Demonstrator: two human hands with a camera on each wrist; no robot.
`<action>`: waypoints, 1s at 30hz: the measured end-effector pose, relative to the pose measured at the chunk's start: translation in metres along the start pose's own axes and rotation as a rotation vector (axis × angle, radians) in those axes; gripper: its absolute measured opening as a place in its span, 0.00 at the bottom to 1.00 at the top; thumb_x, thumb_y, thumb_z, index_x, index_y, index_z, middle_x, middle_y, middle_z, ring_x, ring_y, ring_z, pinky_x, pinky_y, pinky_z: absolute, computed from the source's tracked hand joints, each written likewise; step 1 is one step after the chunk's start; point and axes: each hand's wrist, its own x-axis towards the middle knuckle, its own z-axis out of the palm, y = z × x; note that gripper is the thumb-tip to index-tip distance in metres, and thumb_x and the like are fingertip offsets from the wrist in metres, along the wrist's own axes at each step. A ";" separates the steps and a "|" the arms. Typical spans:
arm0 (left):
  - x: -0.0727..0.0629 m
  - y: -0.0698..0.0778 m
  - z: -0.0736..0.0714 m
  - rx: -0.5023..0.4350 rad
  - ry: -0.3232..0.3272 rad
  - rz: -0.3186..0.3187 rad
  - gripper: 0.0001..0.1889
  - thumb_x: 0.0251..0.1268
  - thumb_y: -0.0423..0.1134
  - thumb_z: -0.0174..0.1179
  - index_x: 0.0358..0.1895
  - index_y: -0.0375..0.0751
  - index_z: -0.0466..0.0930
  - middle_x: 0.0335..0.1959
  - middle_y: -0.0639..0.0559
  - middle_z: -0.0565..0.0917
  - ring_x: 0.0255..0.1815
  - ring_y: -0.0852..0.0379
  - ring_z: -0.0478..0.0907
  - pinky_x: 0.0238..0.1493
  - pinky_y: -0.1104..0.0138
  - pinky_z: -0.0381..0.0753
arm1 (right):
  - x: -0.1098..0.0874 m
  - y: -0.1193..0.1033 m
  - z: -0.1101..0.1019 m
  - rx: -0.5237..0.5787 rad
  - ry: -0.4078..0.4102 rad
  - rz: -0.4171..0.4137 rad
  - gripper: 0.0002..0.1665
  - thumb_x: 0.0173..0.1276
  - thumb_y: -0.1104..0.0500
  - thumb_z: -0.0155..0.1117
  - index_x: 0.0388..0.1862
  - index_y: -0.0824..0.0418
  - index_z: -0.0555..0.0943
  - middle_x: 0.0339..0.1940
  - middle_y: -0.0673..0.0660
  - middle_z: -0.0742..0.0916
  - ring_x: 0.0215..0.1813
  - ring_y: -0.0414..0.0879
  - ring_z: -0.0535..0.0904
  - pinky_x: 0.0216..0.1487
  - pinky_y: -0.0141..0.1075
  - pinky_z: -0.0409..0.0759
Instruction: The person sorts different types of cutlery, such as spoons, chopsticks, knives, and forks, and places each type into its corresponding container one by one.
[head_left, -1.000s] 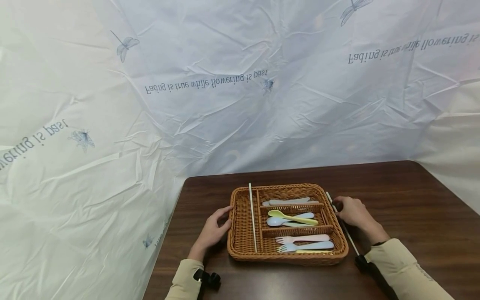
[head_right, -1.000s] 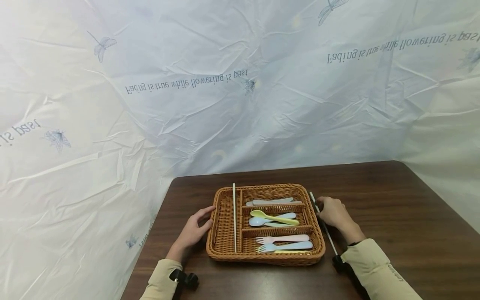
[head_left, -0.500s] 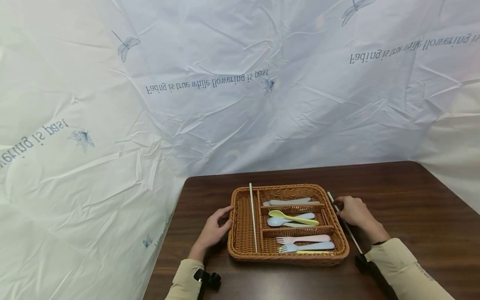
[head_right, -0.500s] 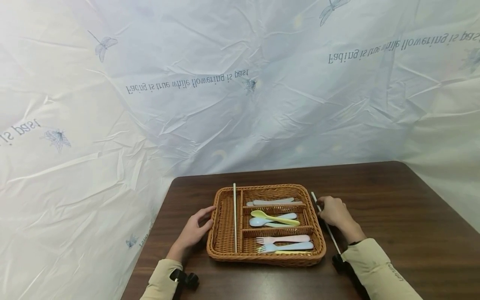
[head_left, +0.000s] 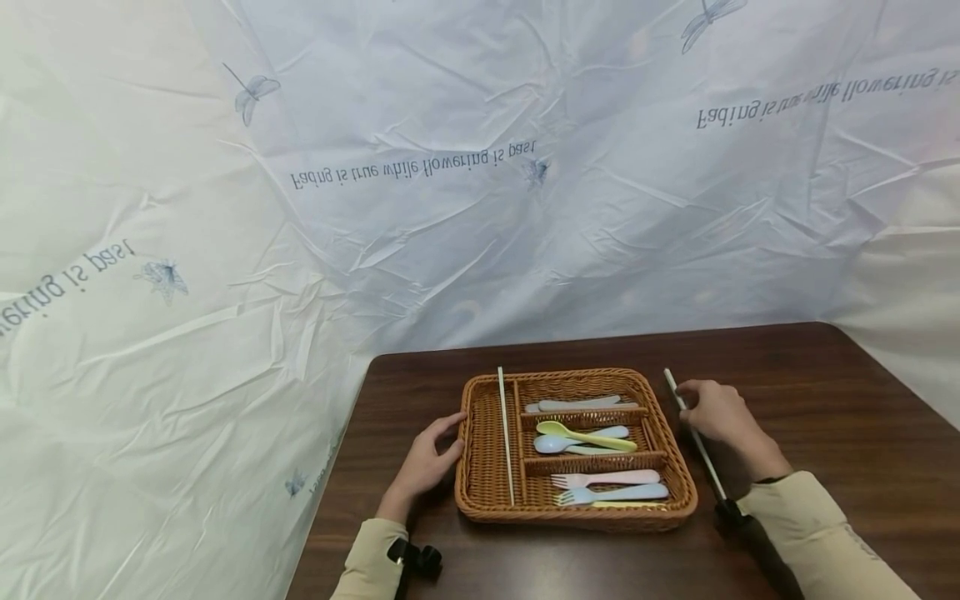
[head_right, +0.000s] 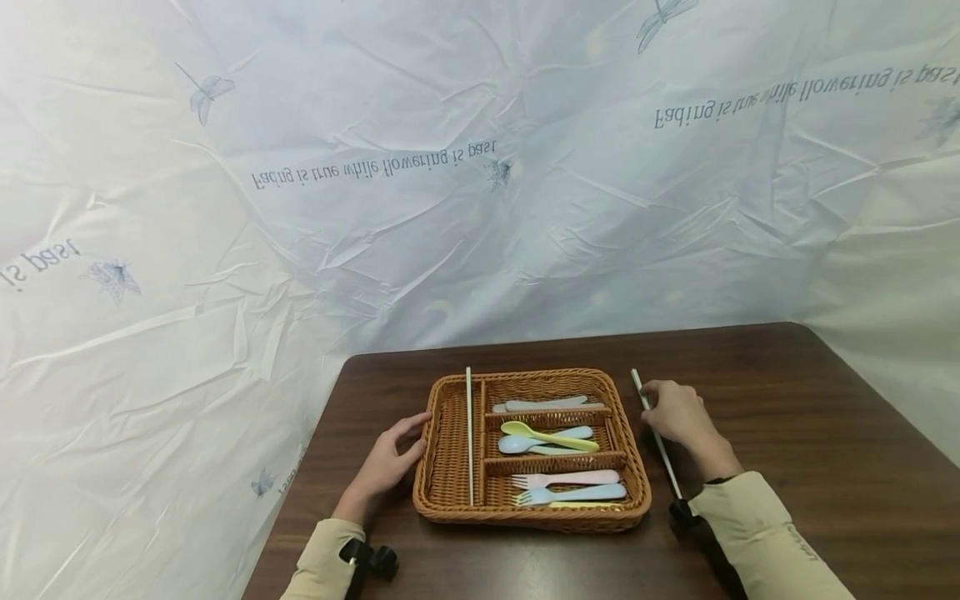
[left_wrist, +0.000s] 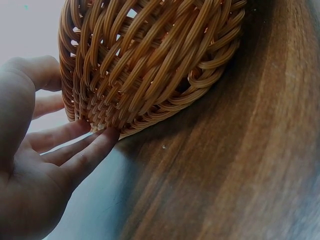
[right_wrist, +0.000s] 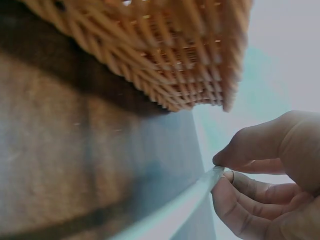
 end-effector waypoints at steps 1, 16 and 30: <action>0.000 0.000 0.000 -0.001 0.000 -0.004 0.24 0.70 0.29 0.55 0.68 0.30 0.69 0.63 0.33 0.73 0.60 0.38 0.76 0.58 0.41 0.75 | 0.000 0.000 -0.002 0.003 0.003 -0.006 0.26 0.62 0.64 0.65 0.59 0.73 0.76 0.40 0.68 0.86 0.27 0.46 0.79 0.23 0.37 0.72; -0.001 -0.001 0.000 0.010 -0.006 -0.018 0.24 0.71 0.30 0.54 0.68 0.32 0.68 0.63 0.34 0.74 0.59 0.40 0.77 0.55 0.45 0.78 | 0.001 -0.024 -0.025 0.018 0.082 -0.039 0.25 0.63 0.63 0.65 0.59 0.71 0.77 0.39 0.66 0.86 0.28 0.46 0.79 0.23 0.37 0.74; -0.001 -0.002 0.001 0.009 -0.004 -0.015 0.24 0.71 0.29 0.54 0.69 0.33 0.68 0.64 0.34 0.73 0.60 0.40 0.76 0.55 0.45 0.78 | 0.011 -0.051 -0.034 0.032 0.122 -0.086 0.25 0.63 0.63 0.63 0.60 0.69 0.77 0.39 0.65 0.86 0.30 0.48 0.81 0.24 0.38 0.76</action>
